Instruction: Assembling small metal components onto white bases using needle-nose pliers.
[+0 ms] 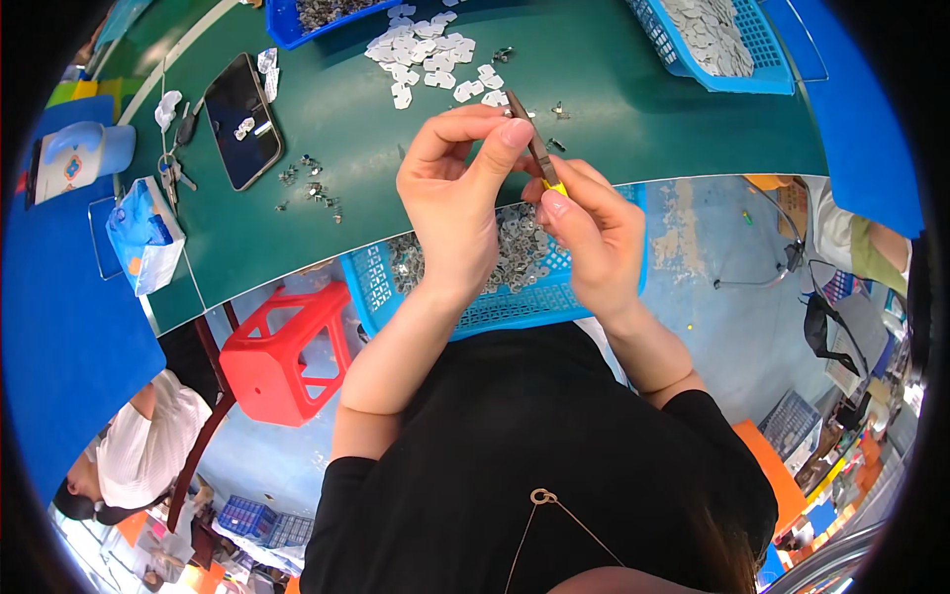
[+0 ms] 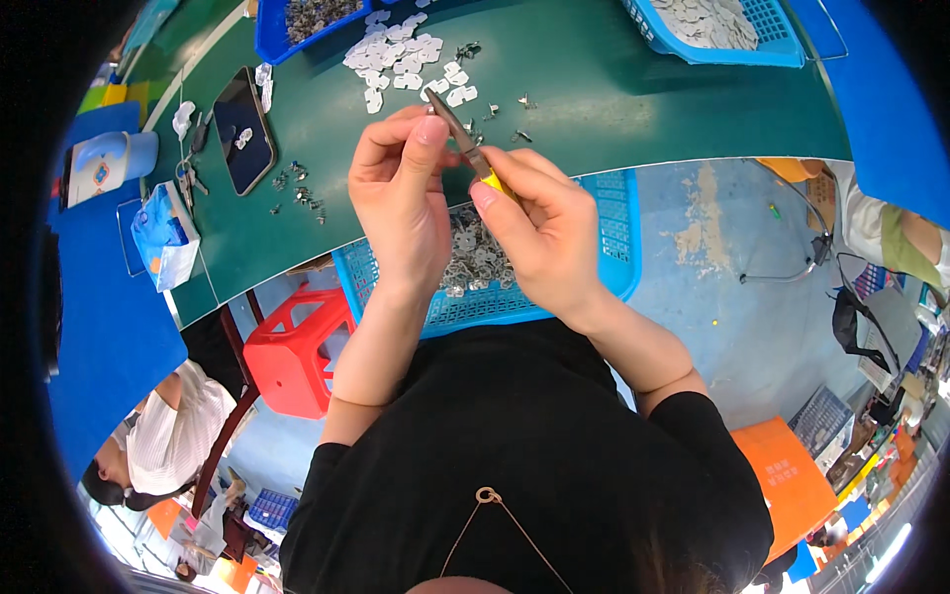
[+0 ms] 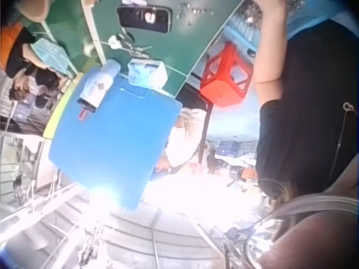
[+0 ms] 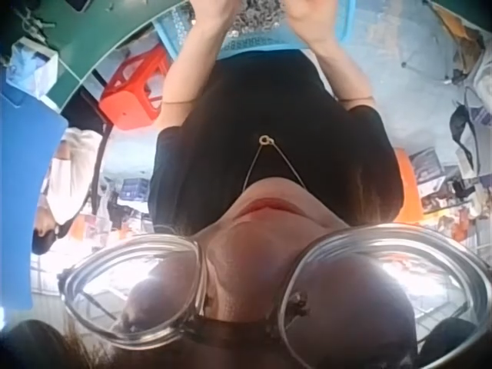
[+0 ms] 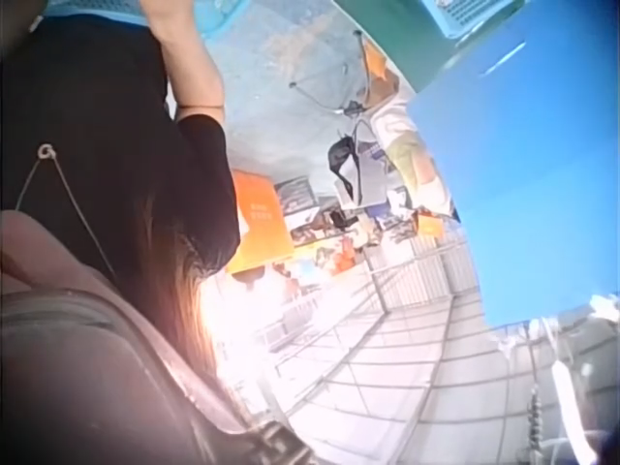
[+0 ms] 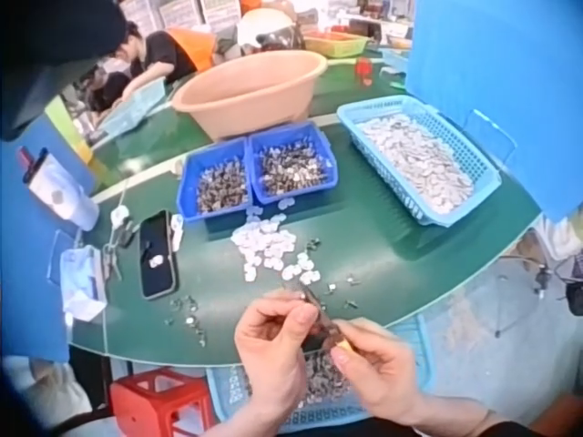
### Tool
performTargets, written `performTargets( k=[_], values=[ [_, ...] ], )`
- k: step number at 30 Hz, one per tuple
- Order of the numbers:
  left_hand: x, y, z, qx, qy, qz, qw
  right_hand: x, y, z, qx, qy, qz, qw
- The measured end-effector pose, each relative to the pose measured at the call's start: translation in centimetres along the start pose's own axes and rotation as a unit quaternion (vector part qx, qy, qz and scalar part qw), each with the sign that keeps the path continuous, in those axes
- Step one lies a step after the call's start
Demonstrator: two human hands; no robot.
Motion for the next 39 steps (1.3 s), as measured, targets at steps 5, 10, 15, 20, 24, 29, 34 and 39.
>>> performTargets(
  k=[5,10,15,20,24,29,34,39],
  values=[
    [-0.35,-0.26,-0.37,-0.009,-0.005,-0.026,1.000,-0.05,-0.10,-0.11,0.030,-0.007,0.017,0.999],
    [-0.11,-0.86,-0.67,-0.104,0.028,-0.031,0.994,-0.42,0.14,0.15,0.024,-0.009,0.026,0.999],
    [-0.34,-0.73,-0.49,-0.111,0.033,-0.041,0.992,-0.56,0.11,0.19,0.016,-0.008,0.014,1.000],
    [-0.25,-0.74,-0.71,-0.096,0.035,-0.031,0.994,-0.60,0.11,0.18,0.013,-0.008,0.018,1.000],
    [-0.27,-0.80,-0.82,-0.058,0.047,-0.009,0.997,-0.70,0.12,0.18,0.011,-0.004,0.017,1.000],
    [-0.19,-0.13,-0.70,-0.028,0.046,0.012,0.998,-0.53,0.22,-0.41,-0.074,-0.017,-0.009,0.997],
    [0.06,0.12,-0.78,0.019,0.052,0.005,0.998,-0.44,-0.07,-0.45,-0.078,-0.019,0.003,0.997],
    [0.06,-0.07,-0.86,0.026,0.047,-0.003,0.999,-0.36,-0.31,-0.41,-0.082,-0.017,0.003,0.997]
  ],
)
Point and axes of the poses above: each hand's wrist, its own x-axis towards the middle knuckle, its own z-axis out of the palm, y = z × x, the point moved 3 cm from there along x, towards the middle knuckle, and after that the axes turned 14 degrees about x, right-handed, at the moved point
